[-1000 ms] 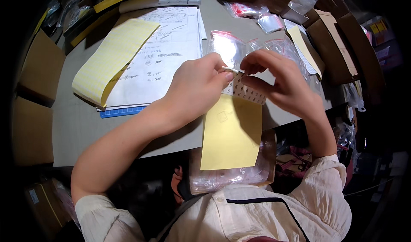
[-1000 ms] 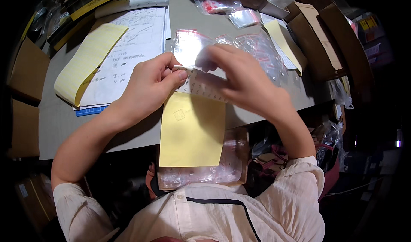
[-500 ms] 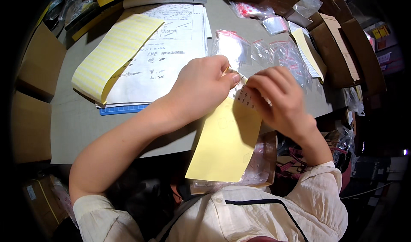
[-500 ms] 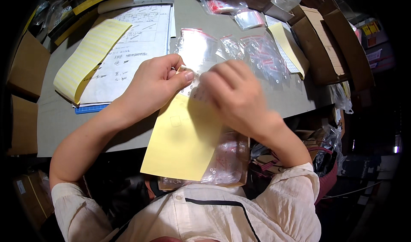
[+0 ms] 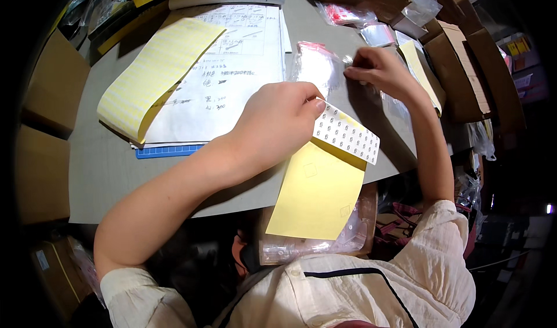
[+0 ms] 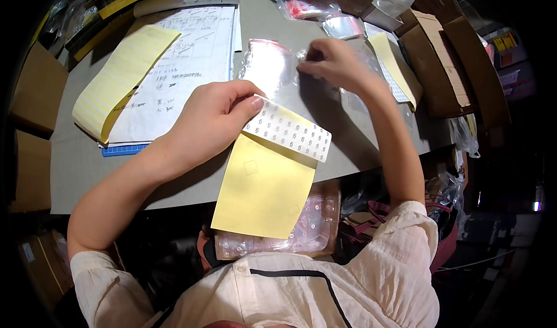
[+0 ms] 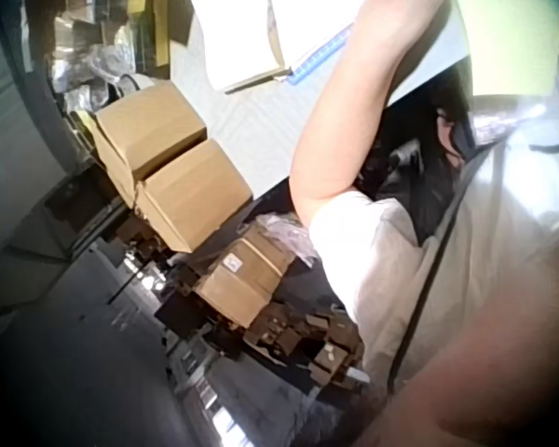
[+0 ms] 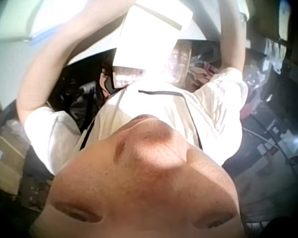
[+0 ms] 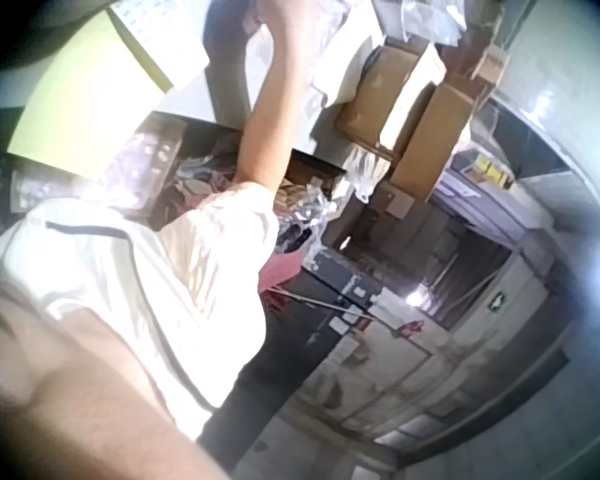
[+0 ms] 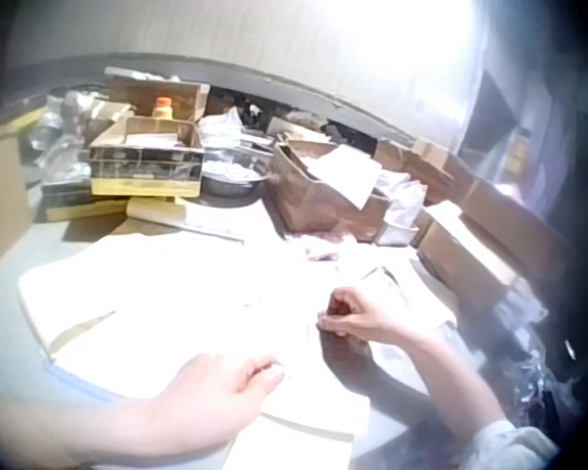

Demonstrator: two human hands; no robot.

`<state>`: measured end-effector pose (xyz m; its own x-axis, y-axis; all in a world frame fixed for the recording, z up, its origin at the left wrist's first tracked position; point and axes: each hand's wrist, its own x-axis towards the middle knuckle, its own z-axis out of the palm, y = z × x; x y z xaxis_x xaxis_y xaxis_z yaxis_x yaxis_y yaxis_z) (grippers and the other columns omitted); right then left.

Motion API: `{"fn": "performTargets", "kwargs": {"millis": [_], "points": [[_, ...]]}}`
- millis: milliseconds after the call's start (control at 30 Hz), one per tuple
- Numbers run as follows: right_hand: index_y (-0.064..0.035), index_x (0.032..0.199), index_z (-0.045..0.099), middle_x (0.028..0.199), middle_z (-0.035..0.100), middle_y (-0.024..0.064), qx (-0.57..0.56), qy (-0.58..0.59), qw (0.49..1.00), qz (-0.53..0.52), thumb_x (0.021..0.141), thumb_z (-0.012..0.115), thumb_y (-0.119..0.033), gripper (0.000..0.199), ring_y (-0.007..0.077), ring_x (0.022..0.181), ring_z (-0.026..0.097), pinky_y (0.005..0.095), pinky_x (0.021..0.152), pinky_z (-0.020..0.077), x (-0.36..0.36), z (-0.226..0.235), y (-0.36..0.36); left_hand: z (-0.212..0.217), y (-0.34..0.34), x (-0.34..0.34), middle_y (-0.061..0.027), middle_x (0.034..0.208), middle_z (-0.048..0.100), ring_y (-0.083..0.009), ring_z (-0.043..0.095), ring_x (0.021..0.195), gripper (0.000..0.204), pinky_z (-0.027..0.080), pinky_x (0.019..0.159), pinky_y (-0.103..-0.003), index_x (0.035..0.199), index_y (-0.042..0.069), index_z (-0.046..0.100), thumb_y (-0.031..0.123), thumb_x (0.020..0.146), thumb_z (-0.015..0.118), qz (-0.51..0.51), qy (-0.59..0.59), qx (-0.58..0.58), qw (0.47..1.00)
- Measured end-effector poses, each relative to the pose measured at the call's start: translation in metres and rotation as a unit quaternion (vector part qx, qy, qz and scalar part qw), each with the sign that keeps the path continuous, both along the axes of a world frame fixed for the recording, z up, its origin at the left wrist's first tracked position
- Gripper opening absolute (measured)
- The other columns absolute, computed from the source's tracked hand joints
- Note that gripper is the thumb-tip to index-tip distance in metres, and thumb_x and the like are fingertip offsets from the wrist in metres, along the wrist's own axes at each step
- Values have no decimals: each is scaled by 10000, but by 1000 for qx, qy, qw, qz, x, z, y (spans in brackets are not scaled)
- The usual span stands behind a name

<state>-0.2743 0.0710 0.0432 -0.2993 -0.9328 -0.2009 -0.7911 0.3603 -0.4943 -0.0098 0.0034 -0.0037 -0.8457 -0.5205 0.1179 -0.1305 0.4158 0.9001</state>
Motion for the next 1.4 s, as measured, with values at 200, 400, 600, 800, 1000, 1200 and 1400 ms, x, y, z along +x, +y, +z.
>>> {"fn": "performTargets", "kwargs": {"millis": [200, 400, 600, 800, 1000, 1200, 1400], "points": [[2, 994, 678, 912, 673, 27, -40, 12, 999, 29, 930, 803, -162, 216, 79, 830, 612, 259, 759, 504, -14, 9, 8, 9, 1, 1, -122, 795, 702, -197, 630, 733, 244, 500, 703, -349, 1042, -15, 710, 219, 1010, 649, 13, -29, 24, 999], [-11, 1093, 650, 1045, 643, -4, -91, -216, 966, 106, 950, 732, -64, 174, 77, 970, 612, 243, 910, 498, 12, 2, -9, 4, 0, 0, -158, 830, 715, -286, 671, 793, 237, 523, 747, -397, 1003, -13, 707, 220, 990, 662, 12, -16, 46, 999], [32, 1038, 618, 897, 698, 147, -171, 98, 973, 122, 926, 754, -107, 224, 229, 816, 660, 357, 761, 540, 16, -23, -15, 5, 3, 0, -49, 736, 665, -95, 579, 674, 213, 475, 644, -291, 993, -20, 680, 193, 1014, 678, 6, -6, 37, 999], [13, 1004, 640, 835, 661, 91, -75, 127, 989, 16, 880, 873, -267, 385, 157, 783, 624, 319, 681, 504, -6, -11, 5, 3, 2, 1, -60, 747, 677, -98, 584, 684, 230, 473, 646, -296, 993, -23, 682, 206, 1014, 682, 15, -5, 27, 1000], [0, 1005, 659, 887, 676, 49, -58, 114, 990, -53, 891, 881, -380, 455, 104, 802, 602, 285, 689, 486, -29, 3, 46, 3, 2, 0, -47, 737, 659, -93, 556, 676, 232, 447, 635, -293, 973, -19, 672, 208, 1018, 680, 13, 11, 21, 1000], [-5, 1057, 670, 913, 693, 101, -126, 121, 985, -3, 993, 734, -178, 195, 210, 822, 654, 345, 734, 519, 39, 26, 97, 1, 3, 6, -52, 715, 636, -98, 529, 659, 229, 425, 610, -304, 946, -13, 654, 203, 1021, 680, 9, 38, -7, 999], [-24, 1488, 494, 1555, 433, 268, -151, 285, 946, 22, 1053, 636, -249, 511, 453, 1405, 450, 510, 1173, 372, 44, -35, 163, 6, 12, 4, -231, 776, 689, -390, 689, 736, 281, 517, 692, -451, 936, -15, 662, 256, 1006, 646, 20, 46, -31, 998]]}}
